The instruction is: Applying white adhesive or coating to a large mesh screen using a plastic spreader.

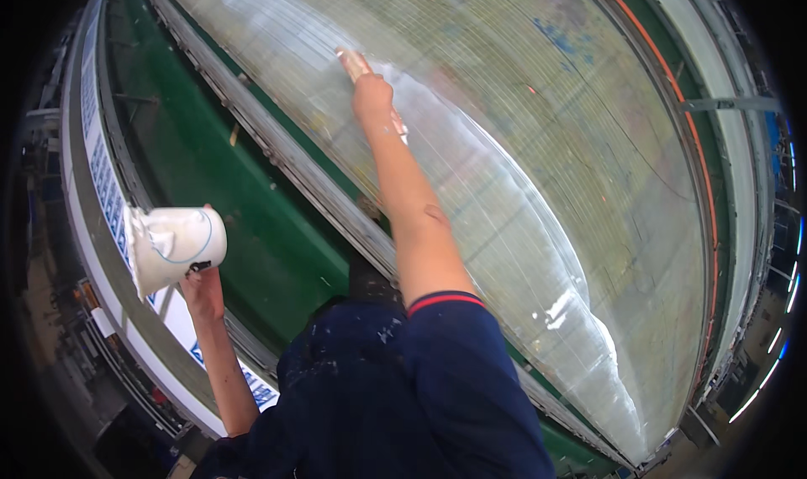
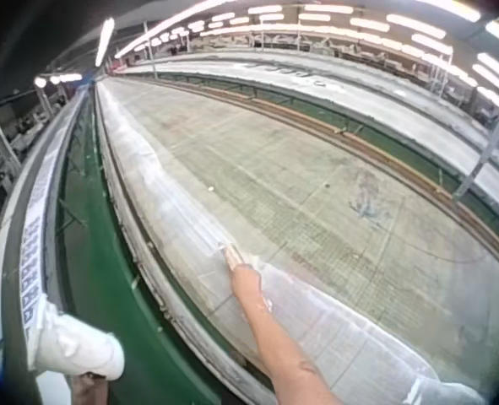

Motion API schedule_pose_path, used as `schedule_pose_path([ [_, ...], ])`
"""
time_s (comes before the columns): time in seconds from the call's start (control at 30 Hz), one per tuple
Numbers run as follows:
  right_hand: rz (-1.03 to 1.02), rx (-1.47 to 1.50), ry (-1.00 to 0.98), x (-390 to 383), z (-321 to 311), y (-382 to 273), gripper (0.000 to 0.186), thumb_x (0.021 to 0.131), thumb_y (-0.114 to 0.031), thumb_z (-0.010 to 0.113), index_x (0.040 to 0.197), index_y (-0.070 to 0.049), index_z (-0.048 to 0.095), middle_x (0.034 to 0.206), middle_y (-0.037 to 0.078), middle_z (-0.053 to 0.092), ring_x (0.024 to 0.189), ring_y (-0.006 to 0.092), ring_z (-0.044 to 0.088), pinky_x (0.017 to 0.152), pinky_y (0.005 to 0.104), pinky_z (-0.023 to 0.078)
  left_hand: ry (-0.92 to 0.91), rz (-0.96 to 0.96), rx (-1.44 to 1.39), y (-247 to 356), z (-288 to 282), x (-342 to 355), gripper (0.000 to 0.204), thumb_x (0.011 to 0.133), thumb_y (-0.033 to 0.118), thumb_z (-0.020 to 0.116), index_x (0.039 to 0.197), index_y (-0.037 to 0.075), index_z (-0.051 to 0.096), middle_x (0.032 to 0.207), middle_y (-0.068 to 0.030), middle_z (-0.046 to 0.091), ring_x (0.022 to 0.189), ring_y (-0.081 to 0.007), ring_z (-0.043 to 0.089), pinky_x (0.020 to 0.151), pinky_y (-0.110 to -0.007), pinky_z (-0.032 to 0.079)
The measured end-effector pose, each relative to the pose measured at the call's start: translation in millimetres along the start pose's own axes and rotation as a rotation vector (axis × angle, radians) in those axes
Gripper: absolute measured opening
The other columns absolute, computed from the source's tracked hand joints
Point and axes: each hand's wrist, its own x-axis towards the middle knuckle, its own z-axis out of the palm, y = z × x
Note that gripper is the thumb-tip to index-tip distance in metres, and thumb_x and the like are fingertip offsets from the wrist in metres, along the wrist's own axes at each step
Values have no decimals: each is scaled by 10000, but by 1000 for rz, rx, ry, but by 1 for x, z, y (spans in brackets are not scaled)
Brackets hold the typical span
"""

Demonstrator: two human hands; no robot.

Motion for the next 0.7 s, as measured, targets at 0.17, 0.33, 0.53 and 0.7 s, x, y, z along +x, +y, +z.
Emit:
schedule_pose_path([
  [0.17, -109, -169, -458, -6, -15, 32, 182, 767, -134, 570, 893, -15, 626, 883, 194, 642, 745, 382, 638, 663, 461, 524, -38, 11, -37, 39, 0, 141, 992, 646, 253, 832, 1441, 72, 267, 1445, -119, 358, 1348, -299, 341, 1121, -479, 247],
  [0.33, 53, -278, -434, -150, -112, 112, 480, 738, -78, 615, 1204, -83, 501, 1003, 176, 588, 824, 373, 616, 681, 461, 510, -95, -70, -54, 57, -34, 229, 929, 639, 169, 824, 1414, 61, 324, 1407, -84, 418, 1319, -276, 379, 1097, -475, 286],
  [0.53, 837, -286, 75, -251, -156, 103, 331, 857, -292, 618, 964, 21, 615, 817, 226, 648, 765, 407, 632, 683, 468, 476, -56, -160, -77, 62, -81, 322, 940, 599, 144, 847, 1396, 69, 355, 1371, -69, 453, 1291, -263, 407, 1080, -459, 318],
  [0.7, 1049, -422, 314, -196, -74, 63, 397, 839, -332, 627, 886, 63, 640, 839, 238, 662, 785, 399, 643, 708, 452, 483, -41, -229, -153, 64, -158, 433, 940, 554, 77, 835, 1377, 90, 381, 1326, -45, 486, 1263, -233, 436, 1048, -413, 355],
])
